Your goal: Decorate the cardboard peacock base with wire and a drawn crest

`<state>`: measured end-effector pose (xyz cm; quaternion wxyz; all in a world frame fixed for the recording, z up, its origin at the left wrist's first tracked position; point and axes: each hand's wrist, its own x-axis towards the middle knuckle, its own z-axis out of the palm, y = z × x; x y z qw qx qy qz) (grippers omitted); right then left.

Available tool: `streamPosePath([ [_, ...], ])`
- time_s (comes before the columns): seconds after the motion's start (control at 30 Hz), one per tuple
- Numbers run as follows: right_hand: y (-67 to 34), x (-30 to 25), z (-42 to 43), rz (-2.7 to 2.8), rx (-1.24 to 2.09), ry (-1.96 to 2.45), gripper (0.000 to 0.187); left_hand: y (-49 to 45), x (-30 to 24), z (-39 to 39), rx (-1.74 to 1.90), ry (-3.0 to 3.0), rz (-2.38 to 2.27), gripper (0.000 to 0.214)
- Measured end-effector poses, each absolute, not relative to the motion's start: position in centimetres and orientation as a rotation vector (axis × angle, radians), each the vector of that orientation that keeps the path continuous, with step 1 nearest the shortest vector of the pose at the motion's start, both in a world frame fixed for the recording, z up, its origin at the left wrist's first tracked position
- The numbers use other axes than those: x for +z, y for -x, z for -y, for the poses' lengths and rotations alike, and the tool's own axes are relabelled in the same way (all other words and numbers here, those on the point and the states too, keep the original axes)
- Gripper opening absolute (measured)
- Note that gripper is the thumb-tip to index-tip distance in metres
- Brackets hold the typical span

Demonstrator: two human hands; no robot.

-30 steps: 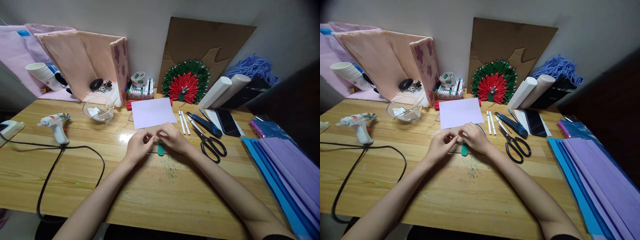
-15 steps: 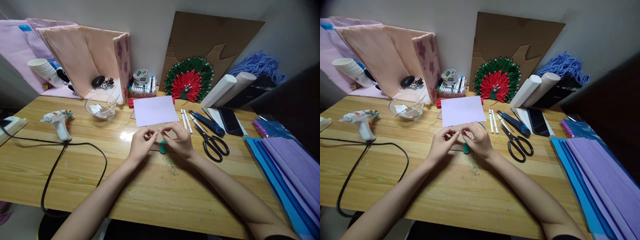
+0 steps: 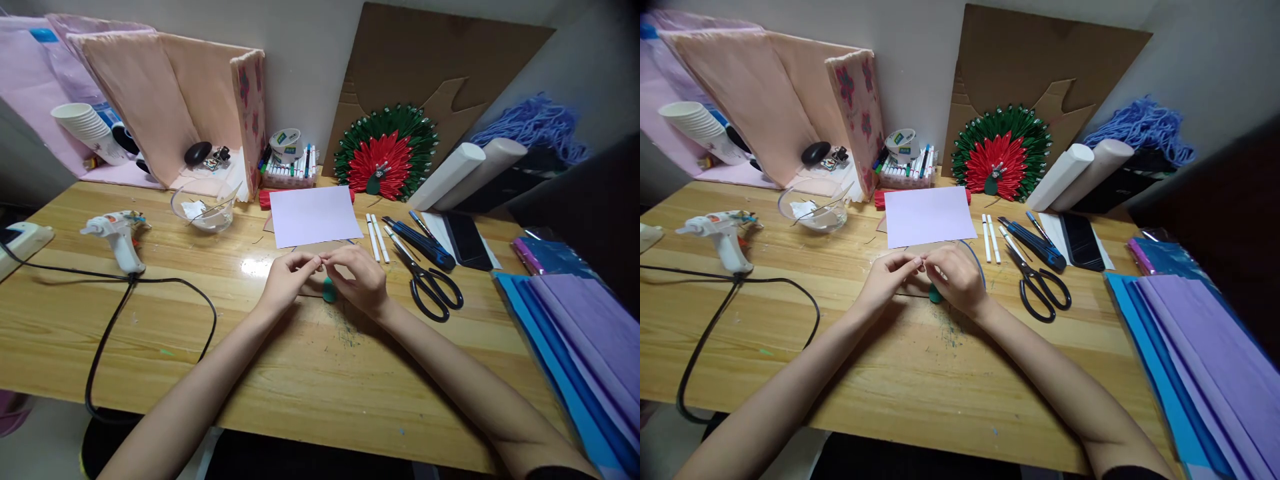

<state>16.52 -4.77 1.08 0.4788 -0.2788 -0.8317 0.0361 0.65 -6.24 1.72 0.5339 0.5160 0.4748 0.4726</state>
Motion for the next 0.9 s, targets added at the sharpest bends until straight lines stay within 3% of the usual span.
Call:
streamPosePath([
  [0.9, -16.71, 0.62, 5.01, 2.025, -0.163, 0.641, 0.023, -0.72, 1.92, 6.24, 1.087, -1.108, -1.077, 0.025],
])
